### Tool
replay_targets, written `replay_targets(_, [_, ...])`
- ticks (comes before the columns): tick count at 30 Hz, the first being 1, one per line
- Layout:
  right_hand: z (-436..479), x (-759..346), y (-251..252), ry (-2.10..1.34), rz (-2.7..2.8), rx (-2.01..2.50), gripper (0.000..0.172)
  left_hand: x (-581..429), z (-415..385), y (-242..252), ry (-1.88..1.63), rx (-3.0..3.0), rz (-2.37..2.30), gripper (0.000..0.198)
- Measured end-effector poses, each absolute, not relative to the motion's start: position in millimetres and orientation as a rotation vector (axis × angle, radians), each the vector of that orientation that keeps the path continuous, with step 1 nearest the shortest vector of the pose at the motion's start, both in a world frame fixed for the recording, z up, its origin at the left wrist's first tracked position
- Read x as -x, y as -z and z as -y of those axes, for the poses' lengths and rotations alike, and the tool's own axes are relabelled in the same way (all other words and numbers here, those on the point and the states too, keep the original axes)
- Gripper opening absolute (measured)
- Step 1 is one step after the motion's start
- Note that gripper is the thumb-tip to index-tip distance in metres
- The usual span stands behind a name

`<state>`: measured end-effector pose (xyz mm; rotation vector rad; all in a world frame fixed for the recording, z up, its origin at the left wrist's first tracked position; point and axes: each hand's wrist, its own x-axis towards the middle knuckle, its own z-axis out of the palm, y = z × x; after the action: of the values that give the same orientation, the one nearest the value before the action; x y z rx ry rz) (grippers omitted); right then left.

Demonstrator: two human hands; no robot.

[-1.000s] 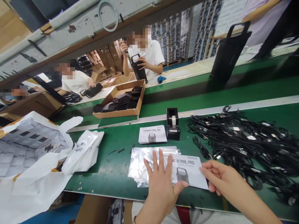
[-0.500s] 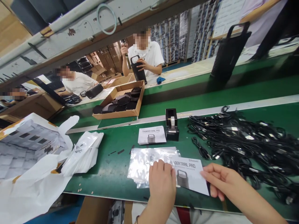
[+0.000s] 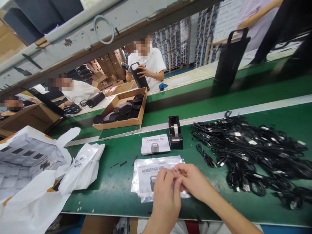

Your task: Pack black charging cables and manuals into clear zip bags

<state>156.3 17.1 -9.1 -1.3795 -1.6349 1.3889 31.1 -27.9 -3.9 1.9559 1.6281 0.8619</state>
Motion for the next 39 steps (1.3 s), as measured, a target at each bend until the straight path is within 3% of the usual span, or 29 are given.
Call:
replay_targets(2, [-19,-174,-1,-1.040,1.777,1.515,0.020,-30,26,5,-0.824,-1.941,-1.679,0.014])
replay_targets(5, [-23,-210,-7,-0.066,2.083,1.906,0.030,-29,24,7,-0.684,-1.954,-1.780,0.014])
replay_targets(8, [-24,-232,0,0.243,2.284,1.940,0.018,-30,21,10,-0.533,-2.004,-1.820,0.014])
replay_targets(11, [-16,-231,10,-0.012,2.185,1.779,0.015,-30,20,10,-0.536,-1.962,-1.825,0.014])
replay_targets(16, [3,-212,15,-0.880,1.992,1.553,0.021,-26,21,6,-0.740,-1.747,-1.788,0.015])
replay_targets(22, [5,-205,13,-0.668,2.234,1.490,0.024,-24,25,4,-0.906,-1.588,-1.698,0.016])
replay_targets(27, [-2,-188,-1,-0.722,2.222,1.414,0.024,-28,30,0,-0.920,-1.675,-1.618,0.014])
replay_targets(34, [-15,-160,-33,-1.547,1.965,1.221,0.039,-16,22,-23,-1.133,-1.543,-1.656,0.017])
replay_targets(39, [-41,-137,-81,-1.139,2.235,1.018,0.014,13,11,-44,-1.408,-1.393,-1.657,0.019])
